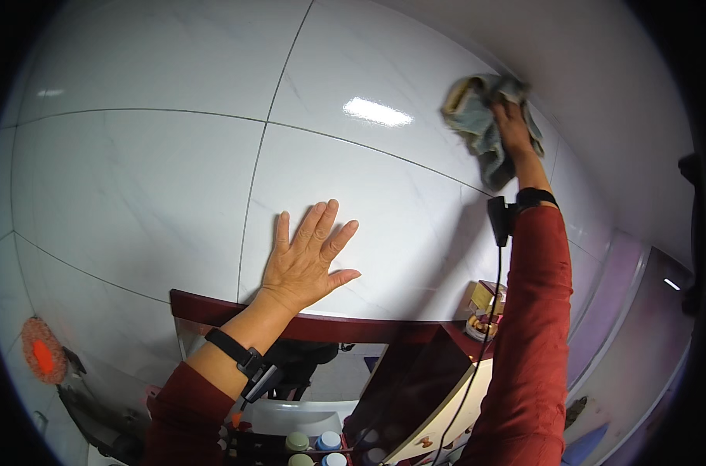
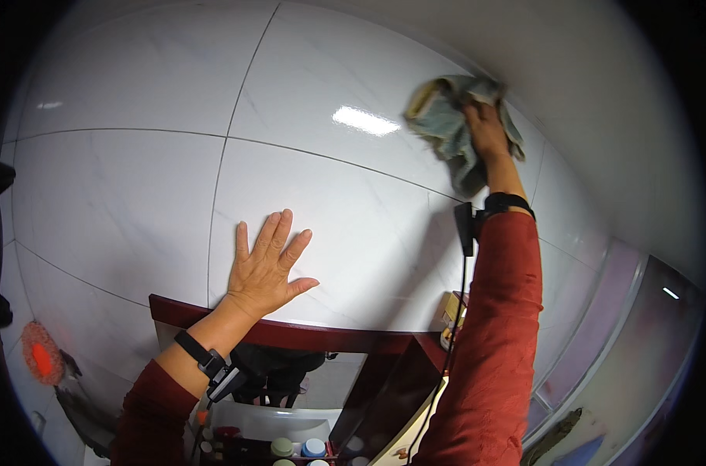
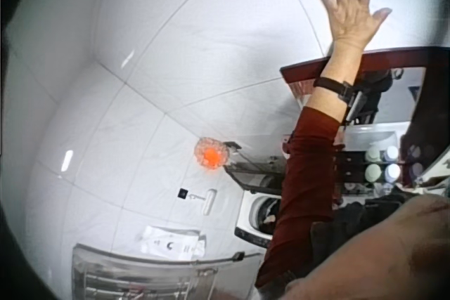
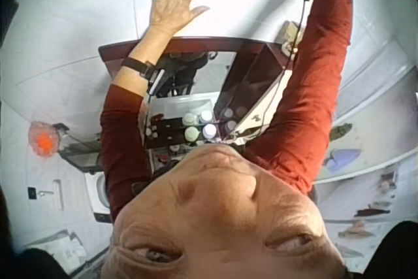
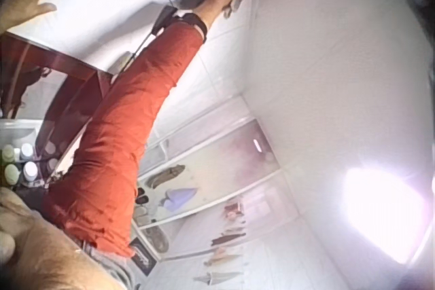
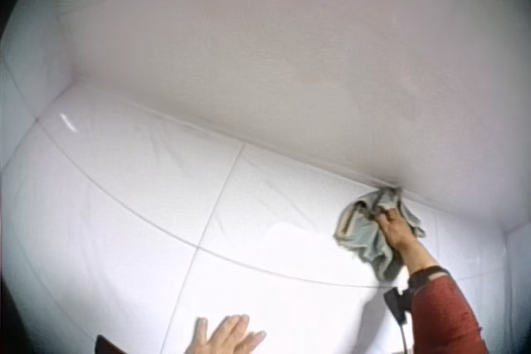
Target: The person stands on a wooden chair and wipes the tiled ceiling with a cloth. They repeatedly climb up and down the chair to reach different sections of the ceiling, using the cloth in their right hand while stabilizing with the left hand.
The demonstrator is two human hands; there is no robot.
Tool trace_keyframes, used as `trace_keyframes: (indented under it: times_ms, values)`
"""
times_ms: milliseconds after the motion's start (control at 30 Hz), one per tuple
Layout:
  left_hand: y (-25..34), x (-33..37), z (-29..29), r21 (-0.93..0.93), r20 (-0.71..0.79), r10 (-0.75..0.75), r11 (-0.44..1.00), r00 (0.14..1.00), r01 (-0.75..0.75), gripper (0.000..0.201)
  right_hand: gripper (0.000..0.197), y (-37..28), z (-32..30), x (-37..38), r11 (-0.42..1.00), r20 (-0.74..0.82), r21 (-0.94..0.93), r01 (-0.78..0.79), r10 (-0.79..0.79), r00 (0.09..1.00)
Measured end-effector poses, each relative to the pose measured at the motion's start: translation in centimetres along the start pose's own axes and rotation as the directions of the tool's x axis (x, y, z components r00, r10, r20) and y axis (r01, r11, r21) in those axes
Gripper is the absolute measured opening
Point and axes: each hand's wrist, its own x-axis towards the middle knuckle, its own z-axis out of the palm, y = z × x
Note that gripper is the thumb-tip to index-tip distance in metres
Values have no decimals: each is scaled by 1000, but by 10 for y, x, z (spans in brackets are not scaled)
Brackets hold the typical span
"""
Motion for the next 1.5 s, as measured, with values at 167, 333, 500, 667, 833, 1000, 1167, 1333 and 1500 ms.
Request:
trace_keyframes:
  times_ms: [167, 333, 500, 667, 833, 1000, 1167, 1333, 1500]
  values:
    - [2, 3, -4, -11, 11, 13, 1000, 1000, -13, 97, 78, 131, -32, -13, 761, -163, -412, -501, 480, 862]
    - [3, 5, -4, -18, 13, 15, 1000, 1000, -15, 96, 70, 150, -54, -38, 653, -221, -446, -612, 583, 782]
    - [5, 5, -8, -16, 98, 15, 1000, 995, -14, 95, 62, 43, -17, -11, 793, -125, -412, -449, 439, 890]
    - [4, 8, -15, -23, 95, -1, 1000, 996, 3, 91, 55, -130, 46, 2, 938, 97, -287, -196, 232, 968]
    - [0, 4, -13, -5, 87, -35, 999, 996, 36, 81, 35, -215, 86, -20, 937, -121, -2, 349, -346, 930]
    - [0, 1, -11, -64, 152, -41, 997, 987, 52, 82, 43, -234, 73, 11, 883, -224, 60, 466, -443, 868]
    - [-4, 1, -12, -88, 116, -47, 994, 992, 57, 81, 54, -311, 90, 31, 670, 43, -148, 728, -731, 681]
    - [-7, -1, -11, -126, -13, -26, 992, 1000, 25, 88, 60, -308, 103, 38, 779, -49, -362, 512, -564, 824]
    - [-3, 1, -8, -51, 39, -39, 998, 998, 41, 81, 55, -183, 39, 18, 352, 123, -906, 236, -317, 941]
